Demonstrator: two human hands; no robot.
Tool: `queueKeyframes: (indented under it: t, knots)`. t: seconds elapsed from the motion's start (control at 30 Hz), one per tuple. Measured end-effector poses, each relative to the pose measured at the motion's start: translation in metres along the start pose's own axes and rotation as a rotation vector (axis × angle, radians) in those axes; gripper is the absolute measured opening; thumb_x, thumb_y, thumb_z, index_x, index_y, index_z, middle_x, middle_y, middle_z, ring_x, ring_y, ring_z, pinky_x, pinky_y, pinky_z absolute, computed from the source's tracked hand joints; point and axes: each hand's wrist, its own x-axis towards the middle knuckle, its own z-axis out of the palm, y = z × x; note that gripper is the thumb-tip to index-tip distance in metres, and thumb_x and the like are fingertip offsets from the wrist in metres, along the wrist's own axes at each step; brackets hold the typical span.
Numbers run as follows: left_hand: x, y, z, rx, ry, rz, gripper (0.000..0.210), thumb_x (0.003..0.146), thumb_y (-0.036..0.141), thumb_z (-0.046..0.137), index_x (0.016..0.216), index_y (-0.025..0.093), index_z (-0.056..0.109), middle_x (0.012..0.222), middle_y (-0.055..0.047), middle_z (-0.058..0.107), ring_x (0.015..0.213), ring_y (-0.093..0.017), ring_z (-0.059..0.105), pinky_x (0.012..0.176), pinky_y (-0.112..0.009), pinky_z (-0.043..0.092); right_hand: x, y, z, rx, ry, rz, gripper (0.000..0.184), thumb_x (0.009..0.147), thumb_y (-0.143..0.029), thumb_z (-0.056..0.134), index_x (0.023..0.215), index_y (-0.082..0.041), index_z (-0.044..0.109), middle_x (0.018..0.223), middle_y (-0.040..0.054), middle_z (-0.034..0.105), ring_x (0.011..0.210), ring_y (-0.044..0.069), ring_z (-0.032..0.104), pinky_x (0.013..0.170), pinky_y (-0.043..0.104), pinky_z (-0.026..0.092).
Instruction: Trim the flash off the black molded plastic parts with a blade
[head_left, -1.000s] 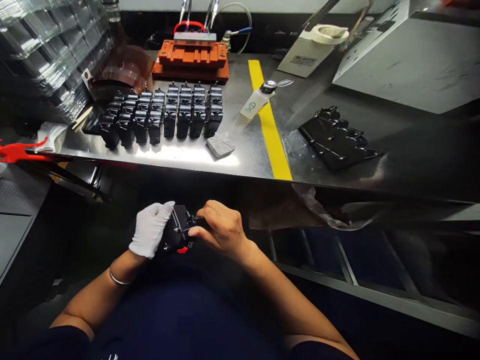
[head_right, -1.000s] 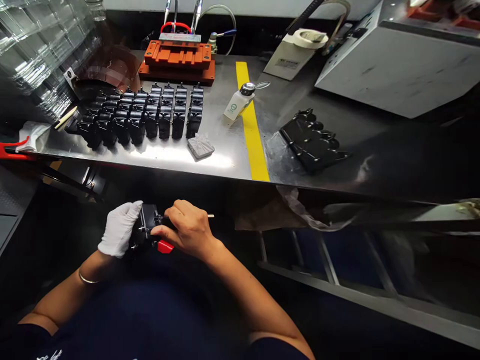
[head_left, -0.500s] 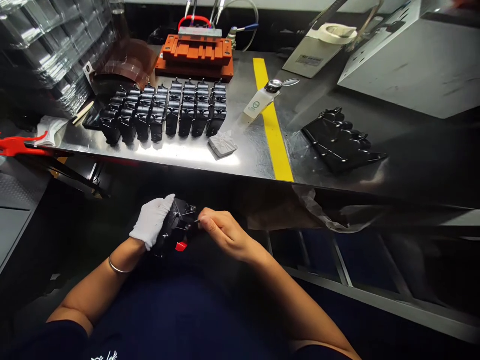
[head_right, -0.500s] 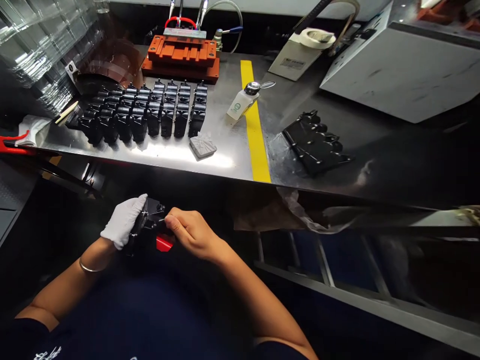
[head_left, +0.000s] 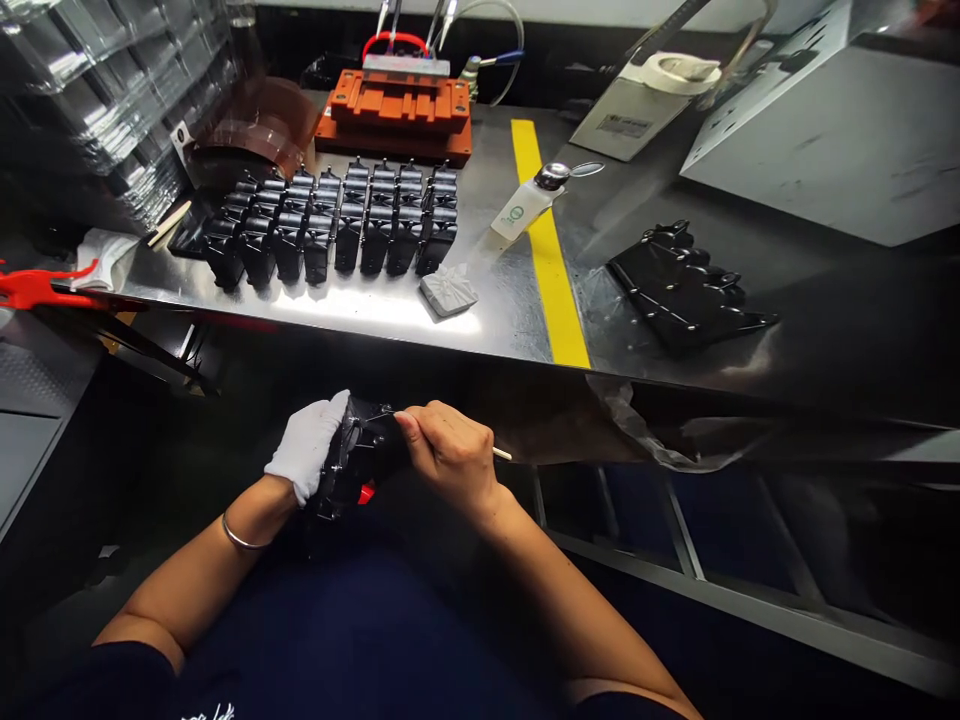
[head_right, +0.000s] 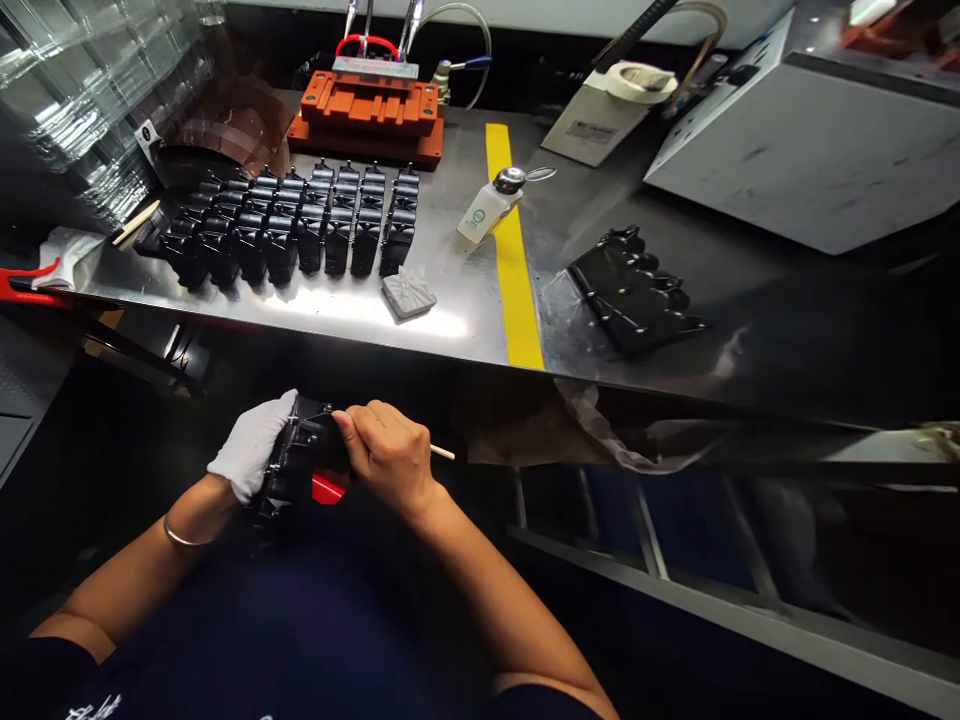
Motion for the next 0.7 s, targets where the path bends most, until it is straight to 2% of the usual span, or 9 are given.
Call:
queueKeyframes:
  t: [0.23,0.37,0.47,0.6,0.63,0.7]
  knots:
    - [-0.003,0.004,-0.001,-0.002,0.024,0.023,0.045,0.084,0.057,0.048,0.064,0.019,0.063,0.068,-0.006,0.062,0.06,-0.017,0.049,0.058,-0.029,0.04,0.0,0.0,-0.001,-0.013,-0.002,-0.001,0.029,0.095,-0.023,0.048,0.071,-0.016,0.061,0.058,0.0023,0.056,0.053,0.012,0.049,0.054,0.025,0.033]
    - [-0.003,0.002,-0.002,0.02,0.015,0.015,0.046,0.084,0.058,0.046,0.064,0.02,0.062,0.068,-0.005,0.06,0.061,-0.016,0.049,0.059,-0.029,0.04,-0.003,-0.002,0.003,0.058,-0.027,0.021,0.03,0.096,-0.024,0.046,0.071,-0.016,0.062,0.057,0.0017,0.055,0.052,0.011,0.049,0.054,0.024,0.035]
    - [-0.003,0.001,-0.002,-0.025,0.029,-0.012,0.044,0.083,0.058,0.048,0.063,0.02,0.059,0.067,-0.005,0.059,0.061,-0.016,0.049,0.058,-0.028,0.041,-0.004,-0.003,0.003,0.192,-0.109,0.091,0.032,0.096,-0.027,0.044,0.072,-0.016,0.062,0.059,0.0019,0.058,0.052,0.01,0.052,0.053,0.023,0.037]
    - [-0.007,0.002,-0.002,-0.08,0.035,-0.009,0.044,0.079,0.06,0.053,0.064,0.019,0.059,0.065,-0.003,0.058,0.059,-0.014,0.047,0.056,-0.027,0.041,-0.001,-0.002,-0.007,0.532,-0.34,0.123,0.042,0.097,-0.031,0.041,0.062,-0.016,0.057,0.054,0.0,0.056,0.047,0.008,0.049,0.048,0.02,0.037]
    - [-0.008,0.003,-0.002,-0.094,0.043,0.001,0.044,0.078,0.06,0.054,0.065,0.019,0.06,0.065,-0.002,0.057,0.058,-0.014,0.046,0.055,-0.027,0.04,0.0,-0.001,-0.01,0.58,-0.352,0.107,0.042,0.097,-0.031,0.041,0.062,-0.016,0.057,0.054,0.0,0.056,0.047,0.008,0.049,0.047,0.02,0.037]
    - [-0.01,0.005,-0.002,-0.135,0.072,0.024,0.044,0.076,0.061,0.056,0.065,0.018,0.059,0.062,0.0,0.055,0.057,-0.012,0.044,0.054,-0.026,0.04,0.001,-0.002,-0.014,0.554,-0.268,0.087,0.038,0.096,-0.029,0.043,0.065,-0.015,0.059,0.055,0.0009,0.057,0.048,0.009,0.05,0.048,0.02,0.038]
